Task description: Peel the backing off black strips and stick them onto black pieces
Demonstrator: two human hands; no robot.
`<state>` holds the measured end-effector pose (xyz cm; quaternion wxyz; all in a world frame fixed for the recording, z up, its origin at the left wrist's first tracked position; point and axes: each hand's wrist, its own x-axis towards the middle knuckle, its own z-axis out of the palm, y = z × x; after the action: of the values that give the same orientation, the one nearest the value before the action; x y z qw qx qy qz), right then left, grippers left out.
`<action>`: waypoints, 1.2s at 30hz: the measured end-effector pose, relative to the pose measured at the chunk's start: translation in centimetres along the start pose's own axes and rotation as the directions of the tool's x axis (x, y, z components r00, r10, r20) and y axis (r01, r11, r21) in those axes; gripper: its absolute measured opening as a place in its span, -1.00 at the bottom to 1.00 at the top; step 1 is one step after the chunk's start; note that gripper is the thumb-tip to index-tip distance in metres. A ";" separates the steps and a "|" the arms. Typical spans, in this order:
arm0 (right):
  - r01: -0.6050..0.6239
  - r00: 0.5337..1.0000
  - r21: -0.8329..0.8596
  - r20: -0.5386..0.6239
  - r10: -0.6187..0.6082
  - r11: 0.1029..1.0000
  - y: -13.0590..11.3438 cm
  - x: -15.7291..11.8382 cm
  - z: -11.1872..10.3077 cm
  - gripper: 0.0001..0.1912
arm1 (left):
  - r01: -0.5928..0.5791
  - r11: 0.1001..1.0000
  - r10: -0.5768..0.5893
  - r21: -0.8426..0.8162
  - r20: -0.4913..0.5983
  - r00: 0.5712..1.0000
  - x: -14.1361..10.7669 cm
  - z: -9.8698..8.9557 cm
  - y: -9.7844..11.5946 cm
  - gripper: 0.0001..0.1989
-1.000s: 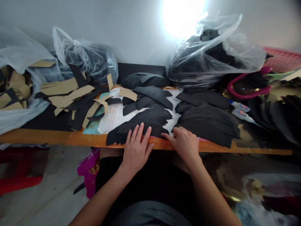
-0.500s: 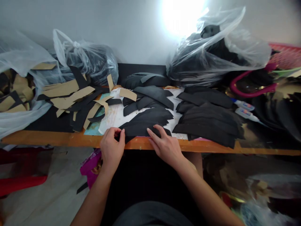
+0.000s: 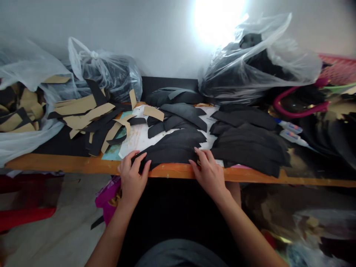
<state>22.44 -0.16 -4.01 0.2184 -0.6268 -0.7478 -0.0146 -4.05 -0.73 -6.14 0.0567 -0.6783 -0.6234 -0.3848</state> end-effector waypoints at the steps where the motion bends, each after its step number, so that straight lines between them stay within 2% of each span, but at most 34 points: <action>1: 0.011 1.000 0.001 0.000 -0.011 1.000 0.1 0.1 -0.1 -0.59 | -0.006 1.000 0.006 -0.021 -0.017 1.000 -0.1 -0.1 0.0 -0.77; 4: 0.052 0.998 0.020 -0.047 -0.051 0.998 -0.1 0.2 -0.2 -0.60 | 0.017 0.986 -0.021 -0.167 -0.018 1.000 -0.6 -0.4 0.1 -0.84; 7: 0.100 0.984 0.008 -0.152 -0.097 0.995 -0.3 0.1 -0.4 -0.59 | 0.116 0.944 -0.113 -0.307 0.027 0.993 -1.1 -0.9 0.6 -0.86; 10: 0.157 0.966 0.005 -0.209 -0.152 0.988 0.4 0.3 -2.1 -0.60 | 0.129 0.944 -0.122 -0.304 0.040 0.992 -0.3 -1.4 0.7 -0.84; 12: 0.137 0.965 0.034 -0.231 -0.126 0.990 2.2 0.5 -4.0 -0.61 | 0.097 0.972 -0.096 -0.216 0.012 0.995 1.5 -1.6 -0.2 -0.80; 13: 0.088 0.967 0.038 -0.245 -0.076 0.995 3.6 0.6 -5.1 -0.61 | 0.095 0.985 -0.098 -0.142 -0.018 0.995 2.7 -1.6 -1.0 -0.77; 15: -0.087 0.957 -0.026 -0.279 0.076 0.996 6.9 1.0 -6.8 -0.58 | 0.130 0.990 -0.127 0.052 -0.062 0.990 5.3 -1.6 -3.2 -0.65; 16: -0.188 0.946 -0.094 -0.285 0.154 0.978 8.6 1.1 -7.4 -0.56 | 0.142 0.978 -0.137 0.153 -0.042 0.990 6.6 -1.5 -4.4 -0.57; 18: -0.363 0.915 -0.244 -0.277 0.294 0.899 11.4 1.4 -7.8 -0.53 | 0.118 0.953 -0.150 0.281 0.095 0.984 8.4 -1.6 -6.3 -0.61; 20: -0.438 0.896 -0.341 -0.244 0.372 0.832 12.7 1.5 -7.3 -0.55 | 0.108 0.952 -0.150 0.287 0.128 0.980 9.1 -1.9 -6.8 -0.68; 22: -0.454 0.891 -0.390 -0.205 0.405 0.801 12.8 1.4 -6.3 -0.57 | 0.121 0.976 -0.131 0.183 0.048 0.990 8.8 -2.6 -5.7 -0.67; 24: -0.451 0.891 -0.438 -0.167 0.422 0.777 12.3 1.3 -5.3 -0.60 | 0.143 0.990 -0.143 0.016 -0.012 0.990 7.7 -3.8 -3.3 -0.58; 26: -0.410 0.904 -0.478 -0.101 0.415 0.777 12.1 1.3 -4.8 -0.64 | 0.154 0.979 -0.166 -0.137 -0.081 0.983 6.2 -5.1 -0.4 -0.61; 28: -0.351 0.922 -0.482 -0.027 0.387 0.803 12.1 1.3 -5.2 -0.67 | 0.135 0.958 -0.165 -0.251 -0.099 0.981 4.6 -6.4 2.3 -0.67; 30: -0.324 0.933 -0.444 -0.003 0.360 0.835 12.0 1.1 -6.2 -0.71 | 0.121 0.938 -0.138 -0.325 -0.028 0.990 3.3 -7.2 4.5 -0.72; 33: -0.312 0.950 -0.243 -0.093 0.298 0.918 9.9 0.2 -8.0 -0.74 | 0.044 0.928 -0.007 -0.370 0.102 0.995 2.0 -7.5 6.8 -0.70; 34: -0.261 0.962 -0.118 -0.117 0.248 0.958 8.5 -0.3 -8.4 -0.75 | -0.017 0.929 0.061 -0.370 0.108 0.992 1.7 -7.3 7.4 -0.68; 36: -0.058 0.992 0.185 -0.098 0.077 0.981 5.4 -1.5 -8.9 -0.75 | -0.169 0.921 0.207 -0.350 0.073 0.976 1.3 -6.9 8.4 -0.66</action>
<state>30.42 -3.02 2.21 0.3138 -0.6278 -0.7117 0.0284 0.20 -5.32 2.84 -0.0592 -0.7544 -0.4814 -0.4424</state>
